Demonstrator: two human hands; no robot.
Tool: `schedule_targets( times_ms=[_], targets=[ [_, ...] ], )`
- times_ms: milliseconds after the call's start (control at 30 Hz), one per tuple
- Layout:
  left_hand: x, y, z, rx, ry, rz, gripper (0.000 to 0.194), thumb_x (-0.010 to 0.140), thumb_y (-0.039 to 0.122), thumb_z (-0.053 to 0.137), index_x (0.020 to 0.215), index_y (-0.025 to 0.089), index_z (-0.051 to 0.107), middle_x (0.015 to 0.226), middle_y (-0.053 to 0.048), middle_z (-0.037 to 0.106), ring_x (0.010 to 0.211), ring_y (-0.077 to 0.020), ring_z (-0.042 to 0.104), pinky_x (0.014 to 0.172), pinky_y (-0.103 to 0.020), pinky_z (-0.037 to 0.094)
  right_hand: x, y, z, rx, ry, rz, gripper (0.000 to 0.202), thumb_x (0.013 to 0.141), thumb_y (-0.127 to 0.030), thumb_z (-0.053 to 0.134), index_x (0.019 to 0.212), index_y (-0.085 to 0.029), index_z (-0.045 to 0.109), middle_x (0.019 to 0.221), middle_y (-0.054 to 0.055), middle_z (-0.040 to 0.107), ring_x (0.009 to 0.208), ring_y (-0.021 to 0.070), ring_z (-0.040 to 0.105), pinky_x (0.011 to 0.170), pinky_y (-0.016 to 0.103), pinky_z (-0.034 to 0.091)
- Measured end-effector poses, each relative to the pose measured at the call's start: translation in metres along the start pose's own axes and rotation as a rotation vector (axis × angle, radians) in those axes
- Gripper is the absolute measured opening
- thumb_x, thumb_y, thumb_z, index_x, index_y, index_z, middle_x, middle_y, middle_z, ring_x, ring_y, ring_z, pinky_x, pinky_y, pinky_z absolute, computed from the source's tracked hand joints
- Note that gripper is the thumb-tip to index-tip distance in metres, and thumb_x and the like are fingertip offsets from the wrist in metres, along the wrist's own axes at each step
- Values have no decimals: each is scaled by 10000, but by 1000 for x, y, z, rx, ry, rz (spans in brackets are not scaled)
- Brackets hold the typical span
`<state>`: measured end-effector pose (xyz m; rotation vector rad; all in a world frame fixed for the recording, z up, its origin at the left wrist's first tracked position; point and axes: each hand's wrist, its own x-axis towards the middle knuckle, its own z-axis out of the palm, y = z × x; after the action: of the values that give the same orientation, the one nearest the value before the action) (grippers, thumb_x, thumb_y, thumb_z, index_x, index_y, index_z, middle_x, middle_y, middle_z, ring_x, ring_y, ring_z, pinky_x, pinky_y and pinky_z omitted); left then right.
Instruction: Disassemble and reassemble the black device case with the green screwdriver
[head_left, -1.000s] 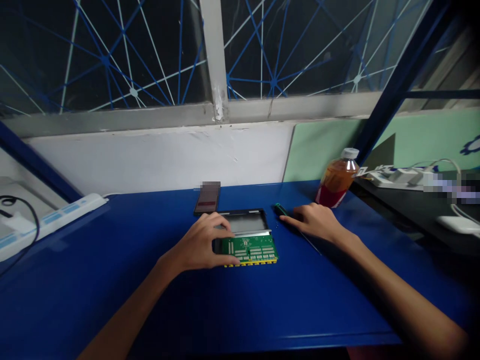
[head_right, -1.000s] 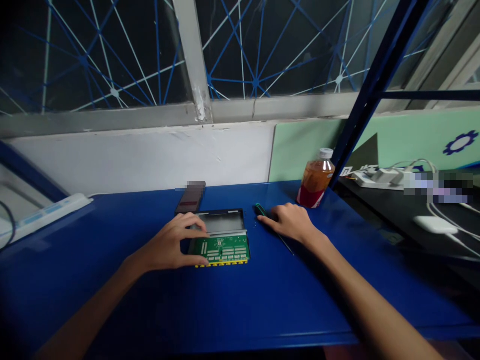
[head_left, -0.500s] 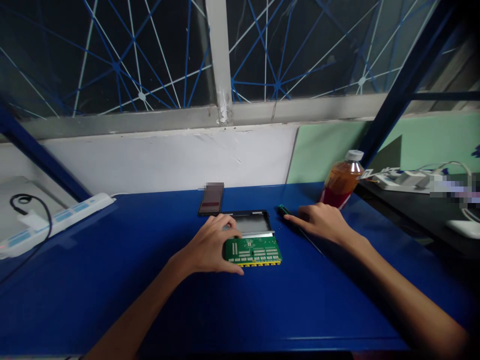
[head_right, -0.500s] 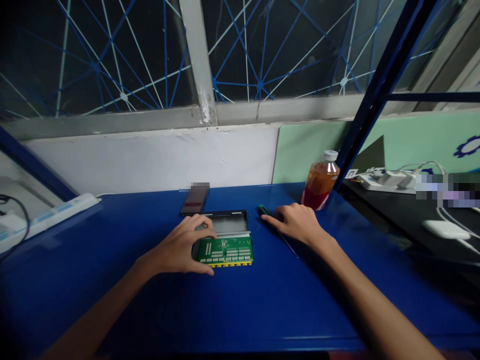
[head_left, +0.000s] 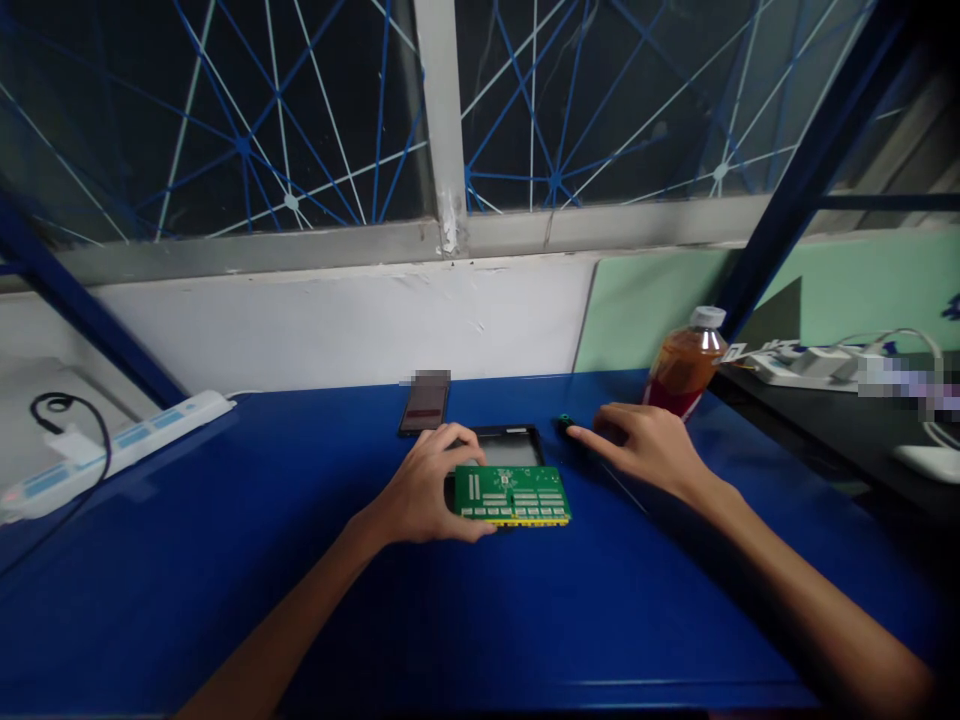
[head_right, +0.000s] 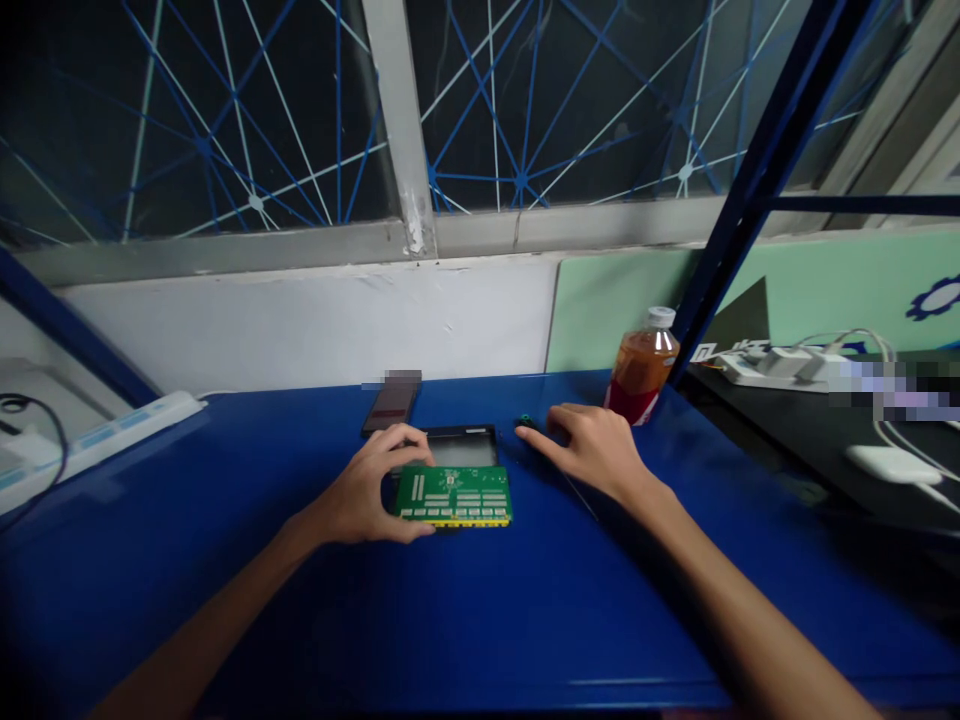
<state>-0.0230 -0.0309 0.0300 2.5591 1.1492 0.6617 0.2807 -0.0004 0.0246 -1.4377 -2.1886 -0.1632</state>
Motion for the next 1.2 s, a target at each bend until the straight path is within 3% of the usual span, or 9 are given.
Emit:
schedule_targets(
  times_ms=[133, 267, 333, 567, 733, 1200],
  targets=[
    [1, 0, -2, 8, 85, 12, 540, 573, 419, 760, 1042, 238, 563, 1132, -58, 497, 1026, -273, 485, 864, -445, 419, -4, -19, -3, 201, -59, -119, 430, 834, -581, 521, 832, -171, 647, 670, 24, 635, 562, 142, 550, 540, 267, 384],
    [2, 0, -5, 16, 159, 20, 506, 587, 405, 745, 1028, 232, 568, 1112, -60, 501, 1024, -267, 497, 878, -453, 424, -10, -36, 3, 239, -56, -223, 707, 673, -667, 642, 1134, -133, 598, 932, 101, 677, 733, 209, 630, 634, 323, 471],
    [2, 0, -6, 22, 182, 21, 504, 584, 411, 745, 1020, 229, 570, 1110, -63, 502, 1012, -268, 504, 876, -458, 427, -13, -39, 8, 223, -51, -249, 751, 687, -659, 635, 1214, -130, 552, 1001, 125, 670, 775, 232, 642, 654, 346, 487],
    [2, -5, -3, 73, 245, 46, 516, 665, 456, 728, 1113, 256, 568, 1115, -79, 505, 1044, -288, 493, 877, -464, 417, -13, -36, 15, 344, 52, -267, 591, 770, -535, 637, 1196, -145, 516, 956, 107, 644, 778, 206, 614, 664, 333, 504],
    [4, -9, -4, 108, 315, 16, 640, 666, 515, 733, 1221, 282, 516, 1139, -76, 501, 1074, -285, 478, 892, -447, 411, -13, -35, 15, 341, 128, -263, 557, 801, -489, 628, 1214, -143, 487, 881, 88, 607, 715, 185, 564, 620, 326, 494],
    [3, -13, -9, 74, 351, -5, 568, 717, 406, 713, 1230, 262, 518, 1142, -82, 503, 1075, -267, 491, 907, -450, 422, -11, -32, 17, 359, 192, -241, 568, 803, -447, 647, 1259, -176, 442, 849, 52, 547, 701, 171, 530, 627, 323, 496]
  ],
)
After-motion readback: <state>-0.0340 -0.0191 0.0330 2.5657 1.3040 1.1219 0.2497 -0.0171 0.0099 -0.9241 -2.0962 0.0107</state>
